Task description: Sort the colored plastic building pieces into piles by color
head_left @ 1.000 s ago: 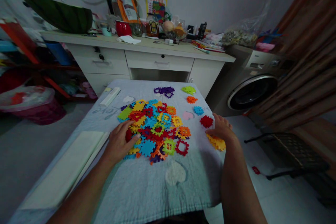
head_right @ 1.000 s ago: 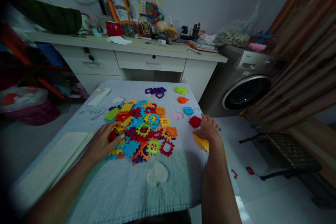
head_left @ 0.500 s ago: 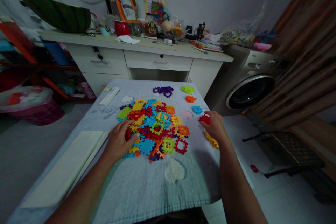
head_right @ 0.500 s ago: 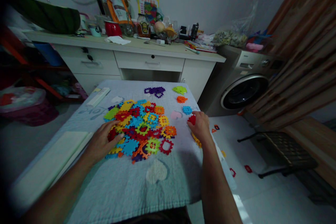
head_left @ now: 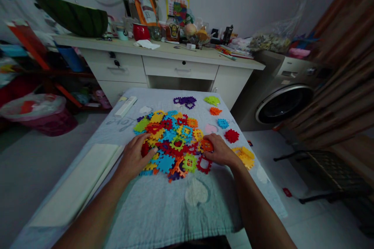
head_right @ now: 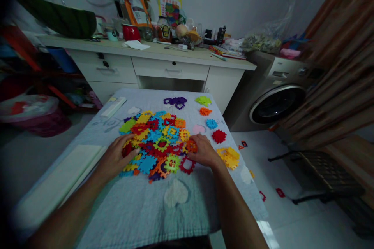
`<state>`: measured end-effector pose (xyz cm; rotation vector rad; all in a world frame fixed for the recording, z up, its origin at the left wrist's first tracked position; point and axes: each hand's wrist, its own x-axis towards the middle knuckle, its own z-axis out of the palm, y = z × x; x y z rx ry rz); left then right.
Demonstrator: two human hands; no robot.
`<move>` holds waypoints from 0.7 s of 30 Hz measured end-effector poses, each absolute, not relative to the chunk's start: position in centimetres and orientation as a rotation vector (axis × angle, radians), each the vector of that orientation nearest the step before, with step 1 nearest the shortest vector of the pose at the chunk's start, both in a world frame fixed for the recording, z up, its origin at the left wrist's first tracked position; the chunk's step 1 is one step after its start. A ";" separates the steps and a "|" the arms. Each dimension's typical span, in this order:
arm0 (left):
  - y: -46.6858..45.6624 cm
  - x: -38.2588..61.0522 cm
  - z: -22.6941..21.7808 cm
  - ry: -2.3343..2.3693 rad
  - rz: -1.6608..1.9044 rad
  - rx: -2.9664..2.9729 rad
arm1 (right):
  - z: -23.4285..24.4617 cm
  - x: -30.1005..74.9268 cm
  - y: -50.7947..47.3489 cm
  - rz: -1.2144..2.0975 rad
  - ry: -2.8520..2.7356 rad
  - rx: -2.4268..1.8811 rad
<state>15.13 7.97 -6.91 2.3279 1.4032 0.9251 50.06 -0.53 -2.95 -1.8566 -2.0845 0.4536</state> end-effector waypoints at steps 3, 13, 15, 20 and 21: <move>7.9 15.0 -7.0 1.389 0.918 2.329 | -3.4 50.2 -0.5 0.497 -1.990 -1.789; 7.8 15.1 -7.0 1.377 0.912 2.283 | -3.6 49.4 0.1 0.388 -1.651 -1.759; 7.8 15.1 -6.9 1.356 0.930 2.281 | -3.1 49.5 0.7 0.312 -1.683 -1.785; 7.8 15.3 -6.6 1.313 0.951 2.292 | -0.8 51.1 4.3 0.095 -1.796 -1.931; 7.8 15.3 -6.5 1.308 0.955 2.291 | -0.4 51.6 5.4 0.052 -1.811 -1.966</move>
